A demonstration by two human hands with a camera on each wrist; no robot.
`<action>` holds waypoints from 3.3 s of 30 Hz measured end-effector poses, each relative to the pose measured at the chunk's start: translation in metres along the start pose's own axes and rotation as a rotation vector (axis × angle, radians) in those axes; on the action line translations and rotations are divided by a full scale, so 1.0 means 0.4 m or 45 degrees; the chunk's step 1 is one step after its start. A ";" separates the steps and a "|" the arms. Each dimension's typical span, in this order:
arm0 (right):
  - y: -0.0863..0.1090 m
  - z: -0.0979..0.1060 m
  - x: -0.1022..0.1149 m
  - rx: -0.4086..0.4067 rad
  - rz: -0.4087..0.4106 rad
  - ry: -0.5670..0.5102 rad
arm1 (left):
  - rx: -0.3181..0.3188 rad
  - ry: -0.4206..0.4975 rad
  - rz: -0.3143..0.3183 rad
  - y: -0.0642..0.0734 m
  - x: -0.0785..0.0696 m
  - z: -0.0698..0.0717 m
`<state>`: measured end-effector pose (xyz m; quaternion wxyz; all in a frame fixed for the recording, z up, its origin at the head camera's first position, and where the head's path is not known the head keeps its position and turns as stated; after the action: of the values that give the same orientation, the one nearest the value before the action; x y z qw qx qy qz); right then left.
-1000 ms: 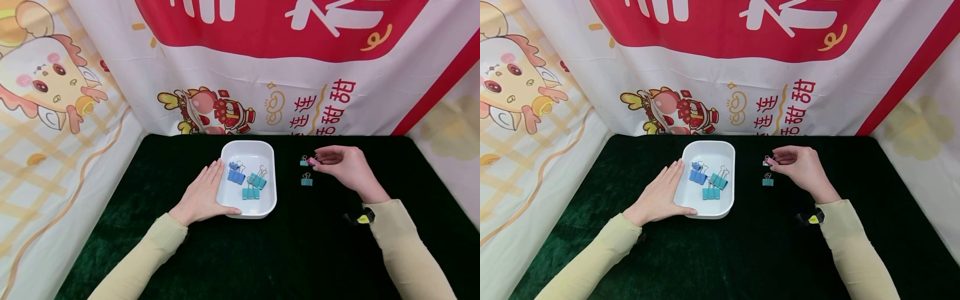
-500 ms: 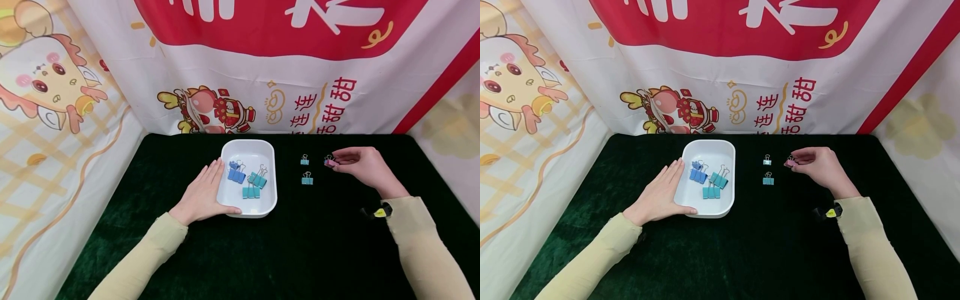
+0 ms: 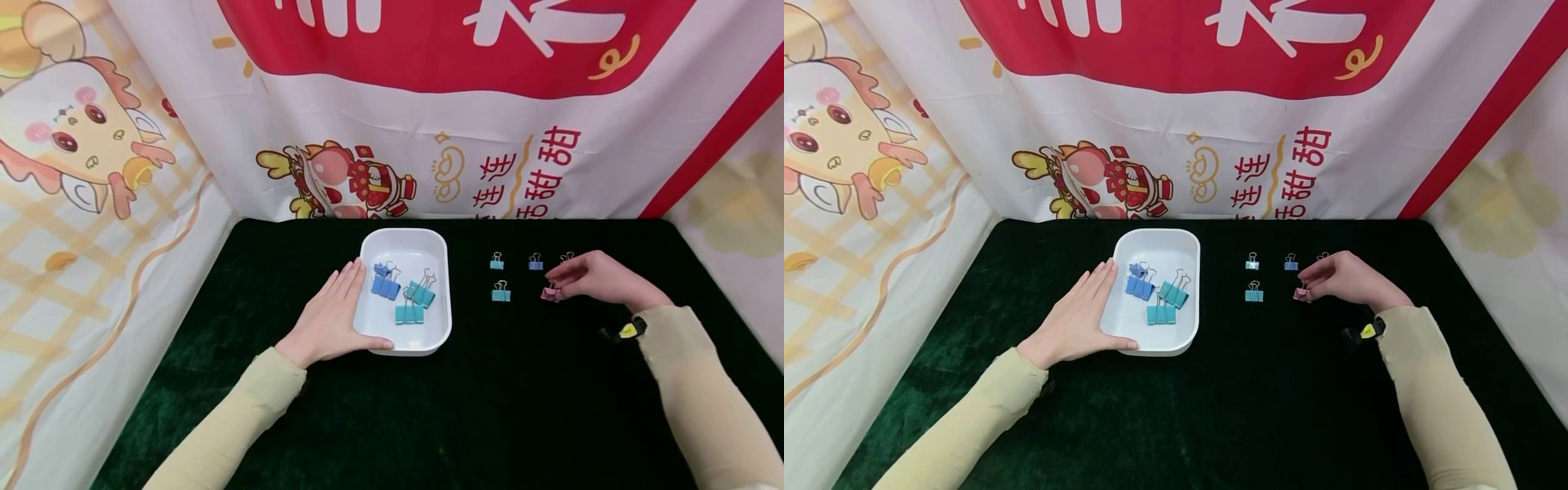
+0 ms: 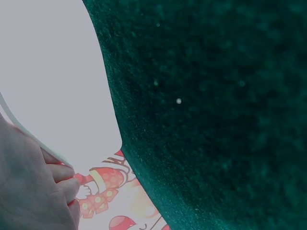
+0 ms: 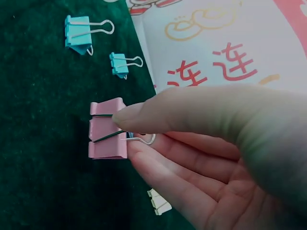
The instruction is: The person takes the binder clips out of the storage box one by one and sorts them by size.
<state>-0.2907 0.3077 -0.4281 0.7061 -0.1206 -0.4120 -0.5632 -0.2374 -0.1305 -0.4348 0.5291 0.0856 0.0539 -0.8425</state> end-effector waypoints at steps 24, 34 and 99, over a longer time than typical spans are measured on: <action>-0.057 -0.026 -0.008 0.009 0.055 0.102 | -0.017 0.015 -0.008 0.002 0.000 0.000; -0.036 0.010 0.022 -0.078 0.062 0.081 | -0.014 0.009 0.001 -0.001 0.003 -0.003; -0.148 -0.199 0.511 -0.170 0.489 -0.101 | 0.021 -0.014 0.003 -0.003 0.004 -0.003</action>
<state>-0.3028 0.0953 -0.3490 0.7741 -0.2655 -0.3705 -0.4392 -0.2391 -0.1314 -0.4362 0.5297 0.0855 0.0440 -0.8427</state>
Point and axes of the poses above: each hand's wrist, its own y-axis away from the middle knuckle, its own z-axis out of the back of the hand, x = y × z, the point moved 8 cm from there along -y, towards the middle knuckle
